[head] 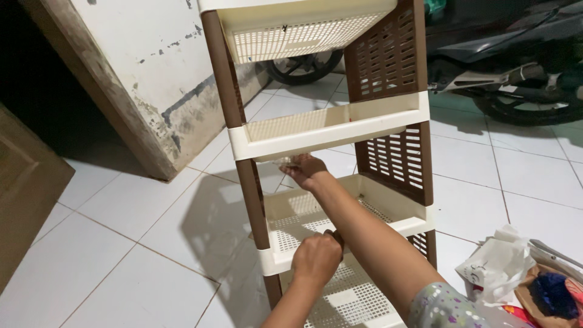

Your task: The person assembles a plastic storage shelf by connecting brown and white components. They attach side panels, insert shelves, and secure the structure. The person then wipes the assembled shelf with a cloth.

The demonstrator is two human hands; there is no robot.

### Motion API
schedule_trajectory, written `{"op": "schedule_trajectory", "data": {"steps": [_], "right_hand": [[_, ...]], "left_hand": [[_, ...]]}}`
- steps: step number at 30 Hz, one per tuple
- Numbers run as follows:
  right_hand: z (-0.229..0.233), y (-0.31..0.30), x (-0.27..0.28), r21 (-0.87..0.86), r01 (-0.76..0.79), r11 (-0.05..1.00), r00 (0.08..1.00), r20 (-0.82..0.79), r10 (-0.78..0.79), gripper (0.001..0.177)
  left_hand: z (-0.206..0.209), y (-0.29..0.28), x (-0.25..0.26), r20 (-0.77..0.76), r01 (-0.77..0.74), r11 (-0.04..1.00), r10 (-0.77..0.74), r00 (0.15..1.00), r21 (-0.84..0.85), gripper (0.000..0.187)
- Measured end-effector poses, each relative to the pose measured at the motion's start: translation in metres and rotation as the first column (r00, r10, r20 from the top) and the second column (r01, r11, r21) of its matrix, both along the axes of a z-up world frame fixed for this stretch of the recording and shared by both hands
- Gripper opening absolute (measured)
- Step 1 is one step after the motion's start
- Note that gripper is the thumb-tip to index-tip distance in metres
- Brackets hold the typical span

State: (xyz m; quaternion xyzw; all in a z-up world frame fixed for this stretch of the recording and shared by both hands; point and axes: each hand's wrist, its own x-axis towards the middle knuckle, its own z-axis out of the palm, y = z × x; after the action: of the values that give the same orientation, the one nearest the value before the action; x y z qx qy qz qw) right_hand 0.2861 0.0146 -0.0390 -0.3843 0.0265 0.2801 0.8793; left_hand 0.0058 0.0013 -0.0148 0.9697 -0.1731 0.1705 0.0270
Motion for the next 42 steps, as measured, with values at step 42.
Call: {"op": "schedule_trajectory", "data": {"steps": [42], "right_hand": [[0.115,-0.227,-0.164,-0.306,0.767,-0.564,0.464,-0.342,0.817,0.008]], "left_hand": [[0.019,0.000,-0.010,0.093,0.019,1.000,-0.020,0.996,0.009,0.003]]}}
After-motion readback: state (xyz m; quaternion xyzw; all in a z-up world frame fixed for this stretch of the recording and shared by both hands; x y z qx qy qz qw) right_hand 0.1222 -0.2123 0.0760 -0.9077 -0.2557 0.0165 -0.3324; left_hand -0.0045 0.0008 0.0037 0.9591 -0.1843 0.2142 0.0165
